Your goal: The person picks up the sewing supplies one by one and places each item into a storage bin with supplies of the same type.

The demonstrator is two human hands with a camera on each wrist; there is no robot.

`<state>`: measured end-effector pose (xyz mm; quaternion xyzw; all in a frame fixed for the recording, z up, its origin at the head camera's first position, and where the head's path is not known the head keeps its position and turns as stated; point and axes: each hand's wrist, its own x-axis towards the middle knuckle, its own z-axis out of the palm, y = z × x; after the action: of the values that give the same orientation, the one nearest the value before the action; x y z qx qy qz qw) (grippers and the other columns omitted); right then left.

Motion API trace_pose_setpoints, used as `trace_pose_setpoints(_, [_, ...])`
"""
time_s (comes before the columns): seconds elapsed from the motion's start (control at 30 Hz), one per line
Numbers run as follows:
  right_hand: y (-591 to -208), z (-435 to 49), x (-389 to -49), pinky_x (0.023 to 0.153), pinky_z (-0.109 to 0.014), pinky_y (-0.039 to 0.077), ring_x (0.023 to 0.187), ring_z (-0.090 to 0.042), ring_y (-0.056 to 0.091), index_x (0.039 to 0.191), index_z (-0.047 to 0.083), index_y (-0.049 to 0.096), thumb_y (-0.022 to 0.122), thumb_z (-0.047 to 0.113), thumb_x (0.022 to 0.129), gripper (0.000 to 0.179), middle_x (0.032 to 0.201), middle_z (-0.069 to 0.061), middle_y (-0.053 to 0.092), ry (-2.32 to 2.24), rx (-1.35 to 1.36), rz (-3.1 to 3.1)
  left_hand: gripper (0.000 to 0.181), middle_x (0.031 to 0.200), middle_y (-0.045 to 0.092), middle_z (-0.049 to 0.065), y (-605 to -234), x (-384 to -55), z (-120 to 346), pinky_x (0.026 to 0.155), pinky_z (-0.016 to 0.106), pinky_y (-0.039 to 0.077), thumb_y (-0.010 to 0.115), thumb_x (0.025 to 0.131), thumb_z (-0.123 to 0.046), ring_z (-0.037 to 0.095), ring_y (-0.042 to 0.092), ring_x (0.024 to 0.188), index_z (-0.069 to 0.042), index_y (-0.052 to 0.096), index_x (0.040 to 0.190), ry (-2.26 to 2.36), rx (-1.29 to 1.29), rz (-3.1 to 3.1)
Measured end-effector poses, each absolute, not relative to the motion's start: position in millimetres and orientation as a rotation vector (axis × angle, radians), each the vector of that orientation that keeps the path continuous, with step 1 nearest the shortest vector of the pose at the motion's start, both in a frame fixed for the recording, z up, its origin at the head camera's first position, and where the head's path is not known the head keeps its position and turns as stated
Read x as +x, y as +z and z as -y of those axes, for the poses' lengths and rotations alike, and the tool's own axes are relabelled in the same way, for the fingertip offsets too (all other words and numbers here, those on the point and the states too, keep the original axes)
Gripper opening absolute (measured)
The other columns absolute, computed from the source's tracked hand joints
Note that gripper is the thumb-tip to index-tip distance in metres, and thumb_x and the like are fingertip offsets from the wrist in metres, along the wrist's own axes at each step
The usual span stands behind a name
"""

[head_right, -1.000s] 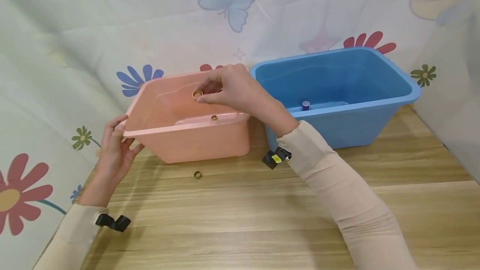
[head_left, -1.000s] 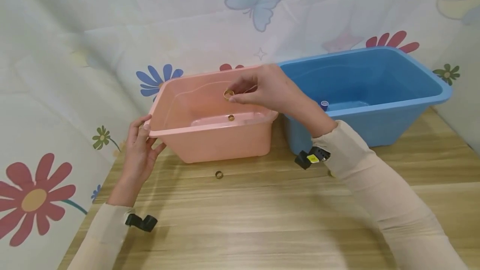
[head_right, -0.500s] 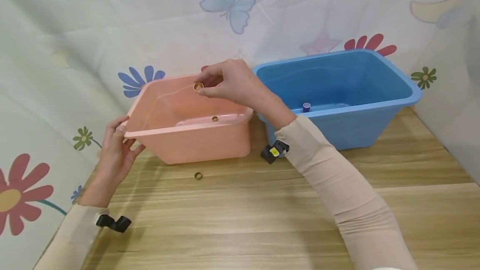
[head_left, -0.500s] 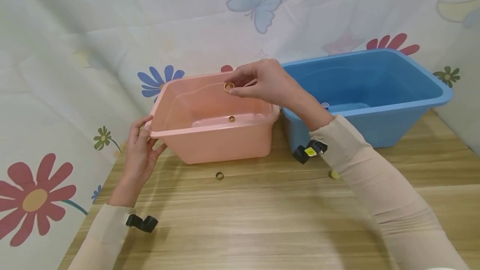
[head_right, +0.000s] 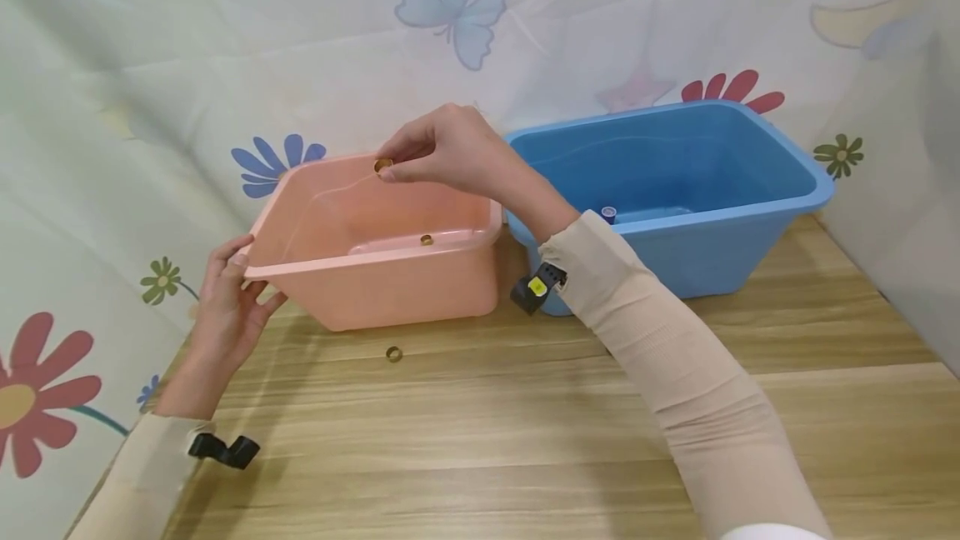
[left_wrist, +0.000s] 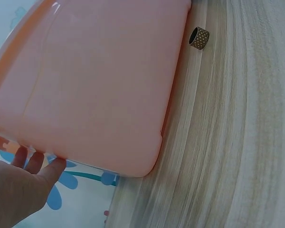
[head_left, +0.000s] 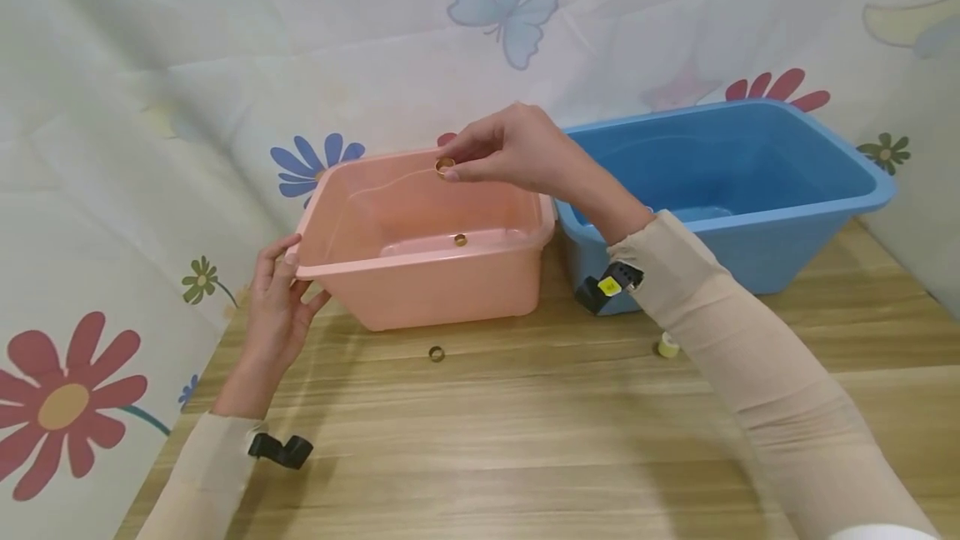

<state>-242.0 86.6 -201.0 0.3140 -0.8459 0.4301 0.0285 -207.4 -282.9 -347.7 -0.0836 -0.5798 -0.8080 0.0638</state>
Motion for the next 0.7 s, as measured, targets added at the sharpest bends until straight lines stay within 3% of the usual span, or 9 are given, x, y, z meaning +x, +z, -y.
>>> trace_pose_setpoints(0.2, [-196,-85,-247,0.093,-0.027,0.053,0.111,-0.004,0.065,0.114,0.022,0.079,0.080,0.033,0.089,0.028,0.116,0.007,0.074,1.345,0.950,2.632,0.033,0.145,0.042,0.009,-346,-205,283,0.088,0.034,0.058,0.052,0.107,-0.022,0.020,0.057,0.121,-0.019,0.044,0.139,-2.441,-0.245,1.762])
trace_pose_setpoints(0.47, [-192,-83,-258,0.089,-0.027,0.055,0.101,-0.004,0.068,0.115,0.021,0.078,0.079,0.034,0.090,0.029,0.105,0.008,0.077,1.314,0.959,2.662,0.034,0.146,0.042,0.009,-346,-205,283,0.087,0.034,0.058,0.053,0.107,-0.022,0.021,0.057,0.122,-0.019,0.043,0.139,-2.446,-0.241,1.757])
trace_pose_setpoints(0.7, [-189,-82,-271,0.092,-0.025,0.053,0.102,-0.003,0.067,0.116,0.021,0.078,0.079,0.033,0.090,0.029,0.107,0.008,0.076,1.330,0.962,2.696,0.035,0.146,0.042,0.009,-344,-205,283,0.088,0.035,0.058,0.053,0.107,-0.022,0.022,0.056,0.123,-0.019,0.042,0.140,-2.447,-0.240,1.766])
